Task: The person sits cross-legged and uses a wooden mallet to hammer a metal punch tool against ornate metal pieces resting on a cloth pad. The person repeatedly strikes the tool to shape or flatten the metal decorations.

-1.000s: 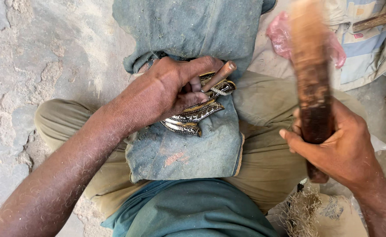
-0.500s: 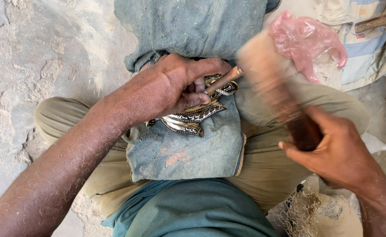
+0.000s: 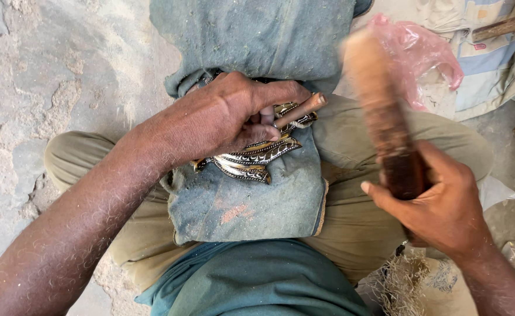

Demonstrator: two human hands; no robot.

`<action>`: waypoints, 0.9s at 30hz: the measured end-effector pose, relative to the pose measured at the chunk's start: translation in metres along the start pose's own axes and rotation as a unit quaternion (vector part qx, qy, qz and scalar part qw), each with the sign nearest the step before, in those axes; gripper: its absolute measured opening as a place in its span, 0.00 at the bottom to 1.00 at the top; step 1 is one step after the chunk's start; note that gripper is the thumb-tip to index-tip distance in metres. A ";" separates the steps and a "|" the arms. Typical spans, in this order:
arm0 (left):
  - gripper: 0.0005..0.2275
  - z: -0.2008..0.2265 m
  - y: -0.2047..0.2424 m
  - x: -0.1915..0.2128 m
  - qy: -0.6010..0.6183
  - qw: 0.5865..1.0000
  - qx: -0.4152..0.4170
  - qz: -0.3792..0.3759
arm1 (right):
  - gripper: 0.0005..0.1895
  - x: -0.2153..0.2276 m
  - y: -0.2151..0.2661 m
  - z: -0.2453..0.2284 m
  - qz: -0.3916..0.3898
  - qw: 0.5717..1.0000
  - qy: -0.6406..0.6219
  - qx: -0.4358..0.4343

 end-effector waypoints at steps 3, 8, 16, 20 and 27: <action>0.30 -0.002 0.003 -0.002 0.002 1.000 0.003 0.002 | 0.19 -0.002 0.003 0.003 0.008 0.999 -0.026 -0.029; 0.28 -0.003 0.002 -0.003 -0.011 1.000 0.014 -0.008 | 0.14 0.003 0.003 -0.003 0.065 0.989 -0.135 0.008; 0.21 0.003 0.022 0.001 0.041 0.997 0.043 0.052 | 0.17 0.003 0.026 -0.052 0.158 0.933 -0.312 0.082; 0.19 0.008 0.028 0.005 0.009 0.994 0.067 0.089 | 0.20 -0.027 0.018 -0.049 0.208 0.930 -0.250 0.171; 0.21 0.014 0.032 0.004 0.011 0.992 0.017 0.128 | 0.20 0.004 0.000 -0.030 0.101 0.964 -0.212 0.128</action>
Point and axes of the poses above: each hand's wrist, its own y-axis away from the middle knuckle, its own x-axis out of the back of the hand, z = x × y, the point moved 6 cm from there along -y, towards the middle knuckle, and after that the axes turned 5 degrees about x, right-handed, at the moved point
